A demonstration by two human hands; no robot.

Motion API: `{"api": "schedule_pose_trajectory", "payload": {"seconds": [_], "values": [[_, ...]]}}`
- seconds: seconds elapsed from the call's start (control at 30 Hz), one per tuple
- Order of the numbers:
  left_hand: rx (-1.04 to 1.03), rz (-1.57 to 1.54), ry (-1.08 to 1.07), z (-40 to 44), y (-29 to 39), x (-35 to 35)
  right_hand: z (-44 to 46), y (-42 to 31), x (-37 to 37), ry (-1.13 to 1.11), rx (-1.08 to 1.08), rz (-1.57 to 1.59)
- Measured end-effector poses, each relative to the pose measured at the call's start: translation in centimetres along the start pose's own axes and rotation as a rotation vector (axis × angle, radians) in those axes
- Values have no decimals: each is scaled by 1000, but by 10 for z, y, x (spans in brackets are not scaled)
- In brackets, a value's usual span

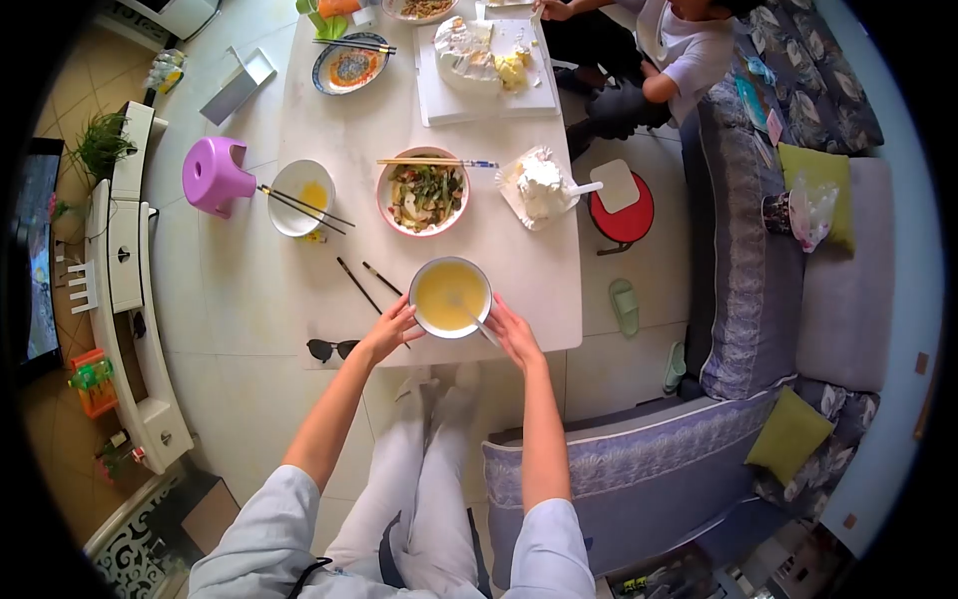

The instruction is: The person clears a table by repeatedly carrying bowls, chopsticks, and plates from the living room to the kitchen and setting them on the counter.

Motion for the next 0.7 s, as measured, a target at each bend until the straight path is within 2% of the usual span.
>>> {"api": "schedule_pose_trajectory", "payload": {"seconds": [0.07, 0.2, 0.27, 0.4, 0.47, 0.7], "values": [[-22, -112, -80, 5, -4, -5, -3, -10, -20, -130, 80, 11], [-90, -156, -141, 7, -1, -11, 3, -6, -19, -153, 97, 11], [-109, -184, -161, 8, 1, -13, 1, -6, -20, -65, 70, -15], [-142, -176, -202, 6, 6, -14, 0, -6, -26, -100, 113, 38], [-148, -173, -214, 8, 5, -14, -2, -8, -25, -17, 119, -11], [-160, -187, -225, -11, 19, -24, -24, -8, -33, 25, 135, 13]]}}
Point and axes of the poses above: each hand's wrist, its own z-axis towards the middle knuckle, its own x-axis out of the back of the hand, y = z × x, the point moved 7 cm from there along z, towards the middle knuckle, and after that the axes turned 11 degrees about -x, right-handed, at the moved point
